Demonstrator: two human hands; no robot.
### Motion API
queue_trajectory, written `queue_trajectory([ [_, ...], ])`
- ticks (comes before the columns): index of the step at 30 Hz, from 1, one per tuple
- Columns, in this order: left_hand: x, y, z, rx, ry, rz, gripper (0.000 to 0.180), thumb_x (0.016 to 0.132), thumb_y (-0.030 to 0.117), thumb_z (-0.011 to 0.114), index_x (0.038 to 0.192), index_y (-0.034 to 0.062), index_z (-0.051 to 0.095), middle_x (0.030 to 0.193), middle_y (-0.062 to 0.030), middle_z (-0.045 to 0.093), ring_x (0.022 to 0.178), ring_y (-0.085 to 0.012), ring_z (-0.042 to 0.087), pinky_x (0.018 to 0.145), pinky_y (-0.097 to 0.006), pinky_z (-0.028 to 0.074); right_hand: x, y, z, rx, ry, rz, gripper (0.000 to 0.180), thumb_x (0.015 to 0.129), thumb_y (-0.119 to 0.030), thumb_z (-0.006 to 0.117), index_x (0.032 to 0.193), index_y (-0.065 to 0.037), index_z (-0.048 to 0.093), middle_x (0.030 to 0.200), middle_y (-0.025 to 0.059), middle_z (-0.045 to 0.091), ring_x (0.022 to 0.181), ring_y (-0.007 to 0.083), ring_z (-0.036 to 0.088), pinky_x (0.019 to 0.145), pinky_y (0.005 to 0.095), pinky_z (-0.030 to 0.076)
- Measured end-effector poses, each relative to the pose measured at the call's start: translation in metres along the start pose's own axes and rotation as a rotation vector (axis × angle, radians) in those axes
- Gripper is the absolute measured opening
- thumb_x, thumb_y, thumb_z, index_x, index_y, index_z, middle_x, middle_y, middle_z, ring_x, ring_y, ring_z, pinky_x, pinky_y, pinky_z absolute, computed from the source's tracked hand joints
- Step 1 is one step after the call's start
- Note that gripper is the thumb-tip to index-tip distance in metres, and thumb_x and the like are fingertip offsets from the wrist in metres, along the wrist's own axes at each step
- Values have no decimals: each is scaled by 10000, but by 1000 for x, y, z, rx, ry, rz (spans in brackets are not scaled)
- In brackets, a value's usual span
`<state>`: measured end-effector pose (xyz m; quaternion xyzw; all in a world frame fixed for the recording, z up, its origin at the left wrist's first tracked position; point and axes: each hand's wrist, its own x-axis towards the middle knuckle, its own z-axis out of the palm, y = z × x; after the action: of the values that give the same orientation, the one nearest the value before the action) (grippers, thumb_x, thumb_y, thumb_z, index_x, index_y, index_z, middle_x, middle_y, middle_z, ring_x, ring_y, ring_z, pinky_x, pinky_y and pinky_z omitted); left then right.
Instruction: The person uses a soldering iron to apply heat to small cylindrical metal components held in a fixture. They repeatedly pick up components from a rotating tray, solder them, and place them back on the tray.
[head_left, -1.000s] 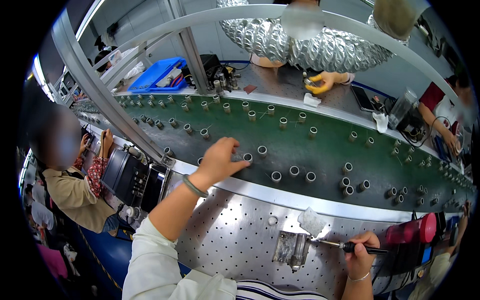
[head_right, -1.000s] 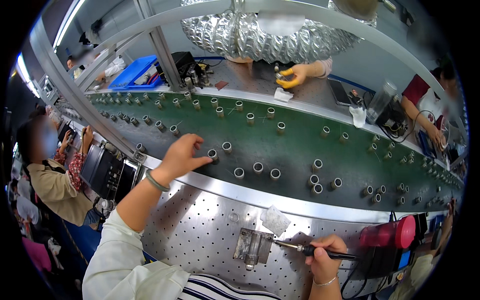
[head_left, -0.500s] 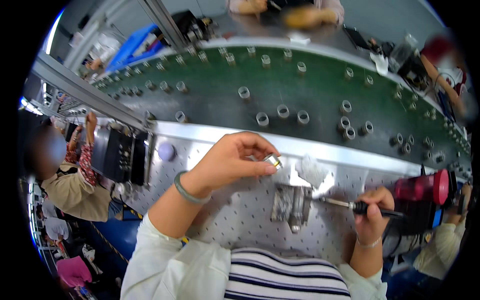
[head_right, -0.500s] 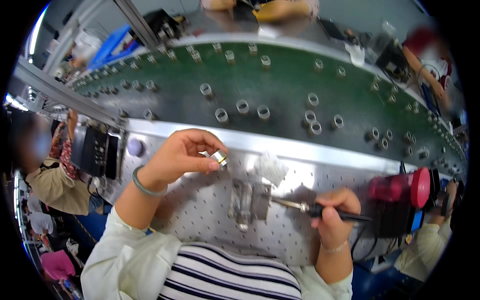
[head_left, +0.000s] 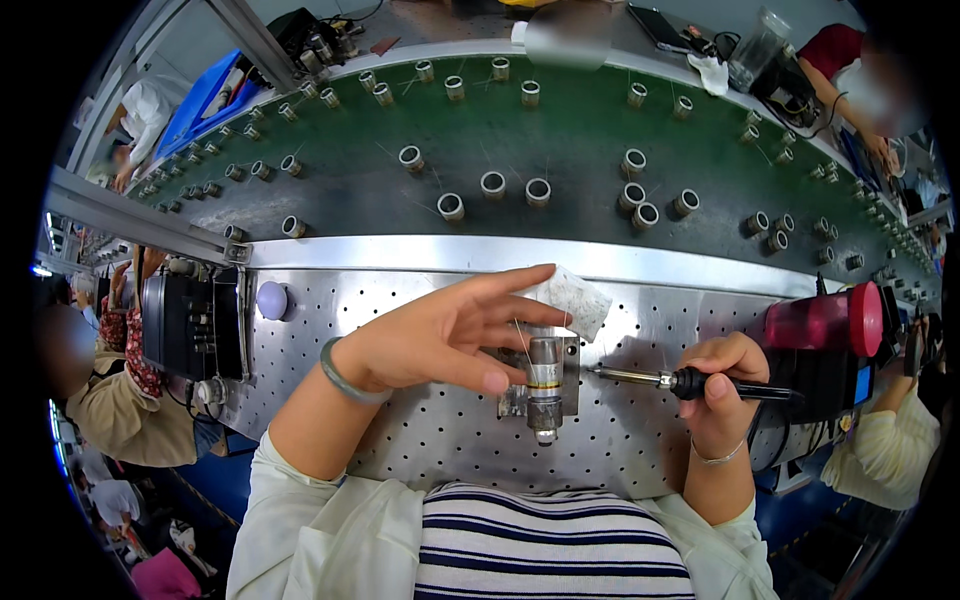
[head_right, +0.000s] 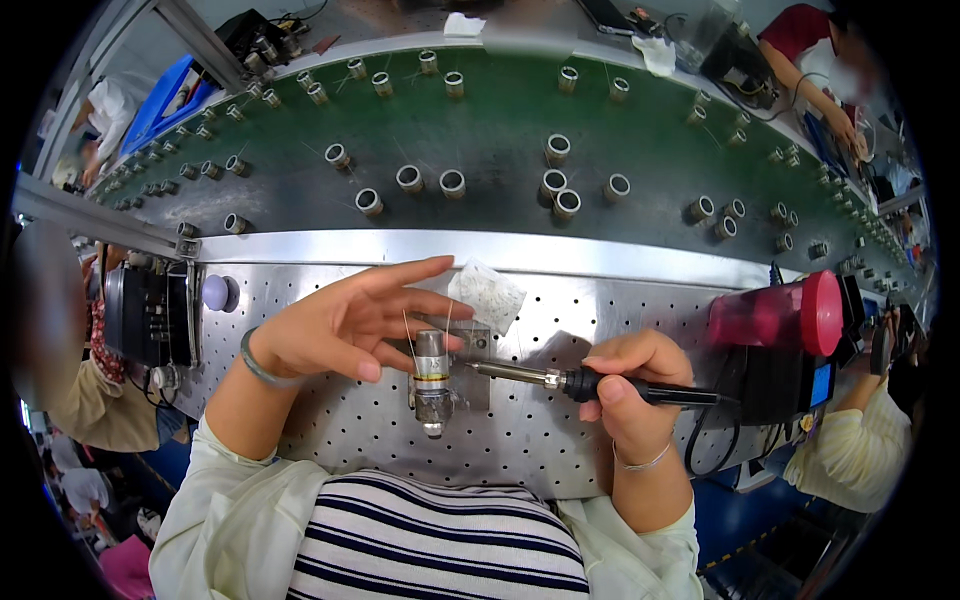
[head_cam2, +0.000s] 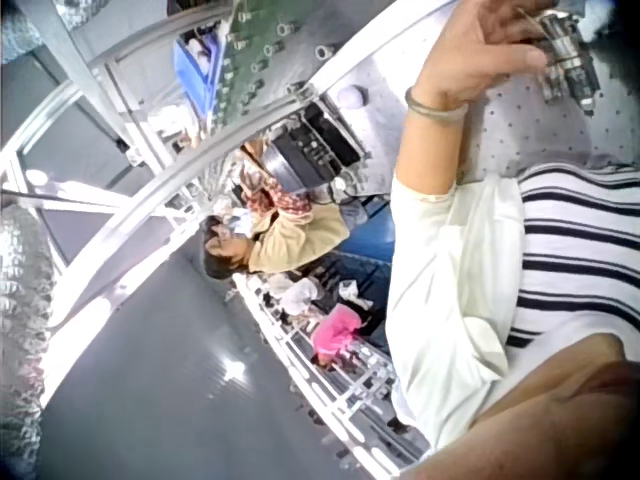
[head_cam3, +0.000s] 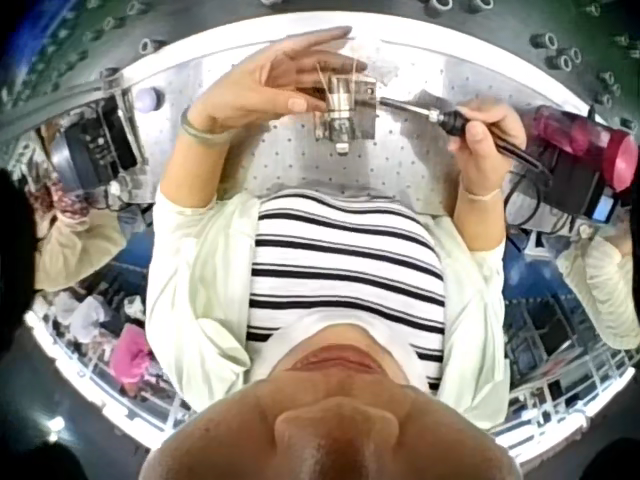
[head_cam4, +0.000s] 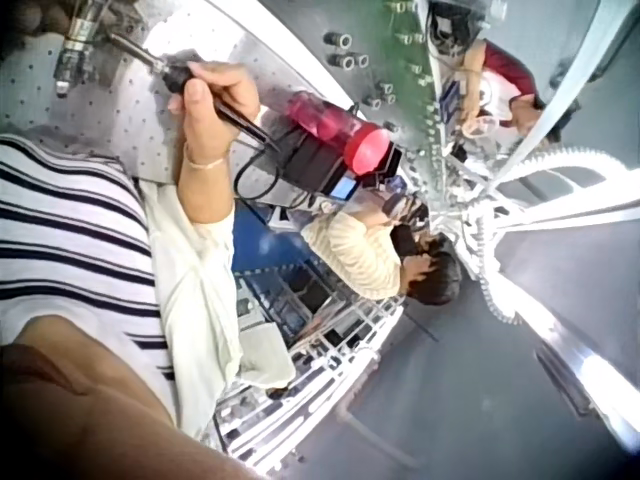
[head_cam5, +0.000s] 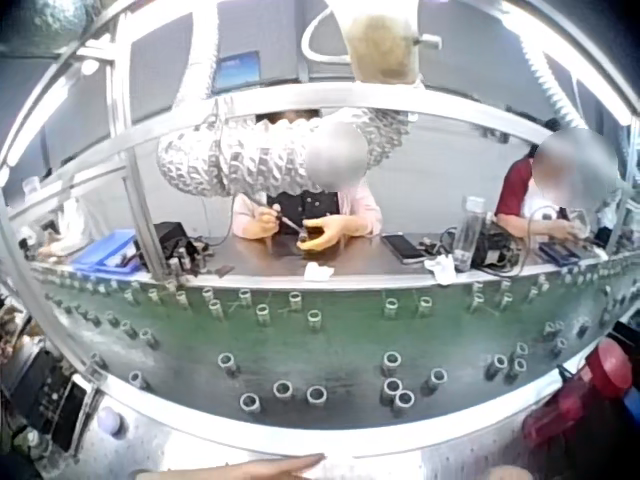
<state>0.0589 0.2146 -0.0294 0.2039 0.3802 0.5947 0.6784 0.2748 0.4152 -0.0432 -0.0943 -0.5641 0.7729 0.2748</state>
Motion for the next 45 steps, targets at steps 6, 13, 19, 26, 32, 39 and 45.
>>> queue_trajectory([
  [6,9,-15,10,107,133,78,782,737,102,755,1407,-15,369,1079,-131,601,1005,-179,557,832,-259,471,-1,0,2,-23,-74,24,226,818,-148,705,822,16,550,654,89,597,447,101,545,451,187,418],
  [13,10,-10,12,16,126,41,661,727,-21,731,1329,-25,457,1083,-155,611,980,-183,603,822,-260,507,-3,0,4,48,-76,31,202,789,-102,724,834,22,571,667,95,608,483,119,570,476,212,449],
  [19,8,-18,12,106,189,227,335,682,-78,752,998,1,674,1105,-173,593,1004,-232,603,871,-295,511,-3,0,3,68,-127,33,169,740,-8,731,851,59,623,678,119,628,553,162,612,524,241,472],
  [26,10,-21,11,166,137,277,186,659,-82,766,793,39,719,1120,-174,581,1061,-245,573,974,-347,430,-3,2,3,62,-145,12,186,724,14,736,868,71,633,687,125,631,557,177,617,521,253,469],
  [32,10,-21,9,163,96,292,190,646,-63,787,778,56,722,1134,-173,573,1095,-244,554,1002,-356,398,-2,2,2,80,-158,-8,208,712,24,743,879,78,633,694,137,630,554,188,621,514,258,471],
  [39,12,-22,8,160,70,305,186,646,-54,794,781,54,724,1153,-179,562,1103,-252,551,995,-358,407,0,1,0,72,-168,-16,215,707,33,745,883,83,630,694,145,632,550,191,619,512,257,474],
  [45,12,-23,8,177,72,303,178,651,-67,786,770,50,727,1155,-179,562,1098,-252,554,1006,-361,399,1,2,-1,57,-192,-25,211,708,31,746,878,80,632,686,141,633,544,189,617,505,261,465],
])
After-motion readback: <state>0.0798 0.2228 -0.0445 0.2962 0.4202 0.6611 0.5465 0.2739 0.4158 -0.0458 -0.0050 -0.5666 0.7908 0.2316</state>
